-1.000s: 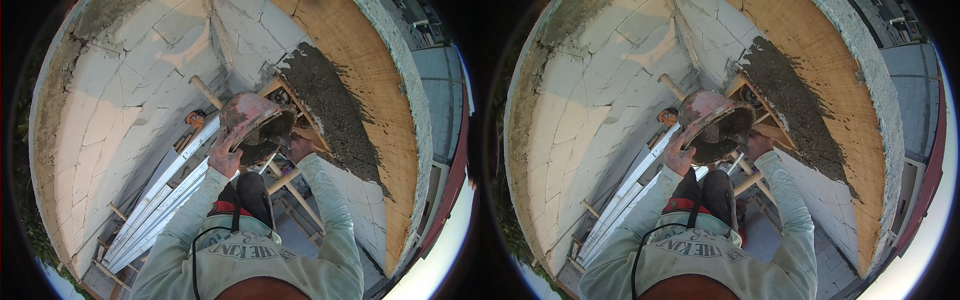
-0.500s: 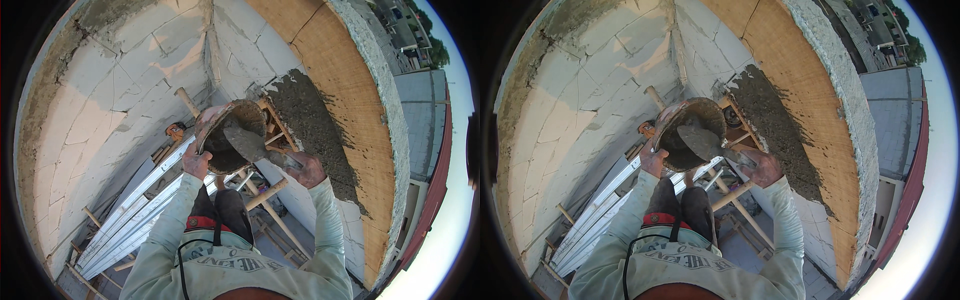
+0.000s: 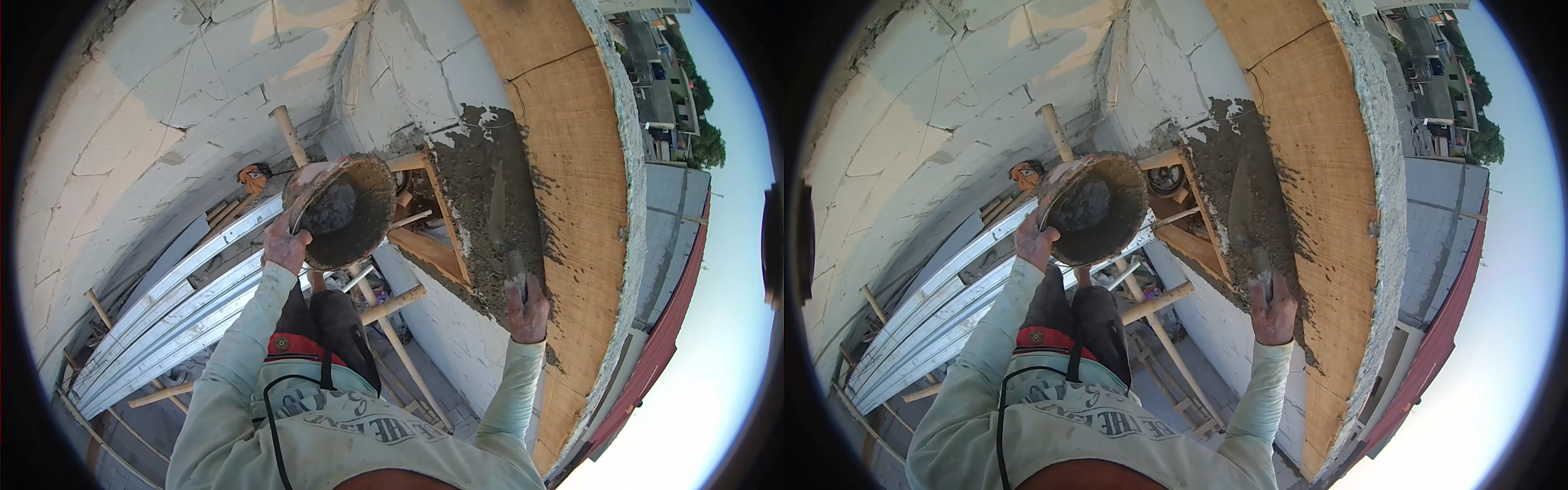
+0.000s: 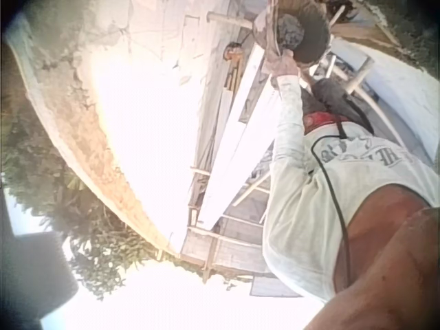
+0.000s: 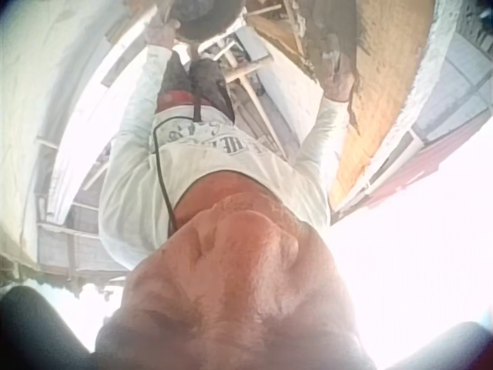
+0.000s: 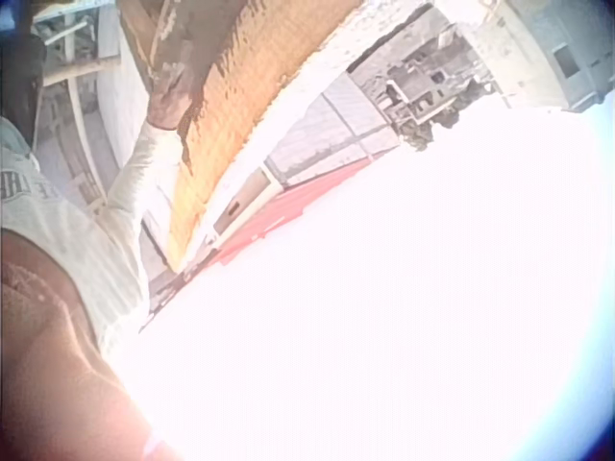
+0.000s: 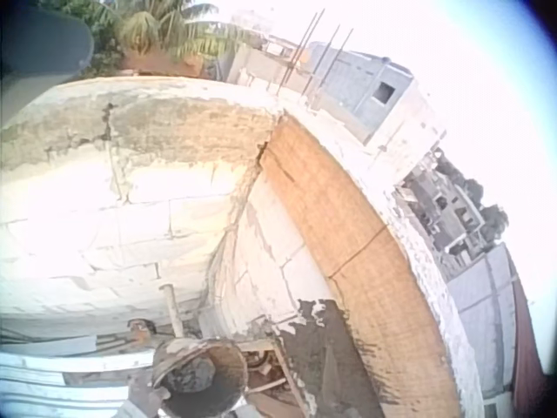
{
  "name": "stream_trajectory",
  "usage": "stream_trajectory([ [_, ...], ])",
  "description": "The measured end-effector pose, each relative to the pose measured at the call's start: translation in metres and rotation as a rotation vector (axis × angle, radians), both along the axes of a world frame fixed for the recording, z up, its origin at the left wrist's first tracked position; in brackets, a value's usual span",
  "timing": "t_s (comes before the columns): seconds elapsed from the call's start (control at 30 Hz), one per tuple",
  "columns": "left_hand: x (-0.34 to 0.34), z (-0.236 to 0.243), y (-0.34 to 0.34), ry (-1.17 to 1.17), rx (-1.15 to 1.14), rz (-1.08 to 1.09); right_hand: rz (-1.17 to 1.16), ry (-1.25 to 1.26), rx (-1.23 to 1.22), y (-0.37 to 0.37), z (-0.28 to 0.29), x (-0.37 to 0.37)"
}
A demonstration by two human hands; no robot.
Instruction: The person applies cement plaster to a wall gap using a trowel while holding a bucket of wet cement.
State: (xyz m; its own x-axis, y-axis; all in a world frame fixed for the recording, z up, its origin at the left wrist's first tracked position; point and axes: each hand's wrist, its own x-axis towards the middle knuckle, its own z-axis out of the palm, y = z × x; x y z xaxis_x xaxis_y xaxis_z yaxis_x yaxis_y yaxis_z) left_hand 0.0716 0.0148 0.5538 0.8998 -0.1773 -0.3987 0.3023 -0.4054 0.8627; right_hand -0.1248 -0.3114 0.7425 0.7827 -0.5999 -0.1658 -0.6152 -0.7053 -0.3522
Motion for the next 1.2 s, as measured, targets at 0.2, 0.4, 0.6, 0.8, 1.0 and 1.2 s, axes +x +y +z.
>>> stream_trajectory([
  [0.2, -0.013, -0.017, 0.007, 0.049, 0.035, -0.035, 0.05, 0.206, -0.057, 0.047, -0.061, -0.003],
  [0.4, -0.019, -0.014, 0.0, -0.018, 0.051, -0.136, 0.455, 0.231, -0.262, 0.078, -0.122, 0.021],
  [0.6, -0.027, -0.008, -0.004, -0.196, 0.137, -0.191, 0.516, 0.418, -0.411, 0.089, -0.148, 0.07],
  [0.8, -0.032, 0.023, -0.011, -0.34, 0.184, -0.323, 0.616, 0.405, -0.365, 0.071, -0.171, 0.078],
  [1.0, -0.014, 0.028, 0.006, -0.237, -0.076, -0.246, 0.545, 0.383, 0.039, 0.066, -0.181, 0.077],
  [1.2, -0.011, 0.024, 0.003, -0.246, -0.039, -0.277, 0.492, 0.386, 0.247, 0.067, -0.192, 0.075],
])
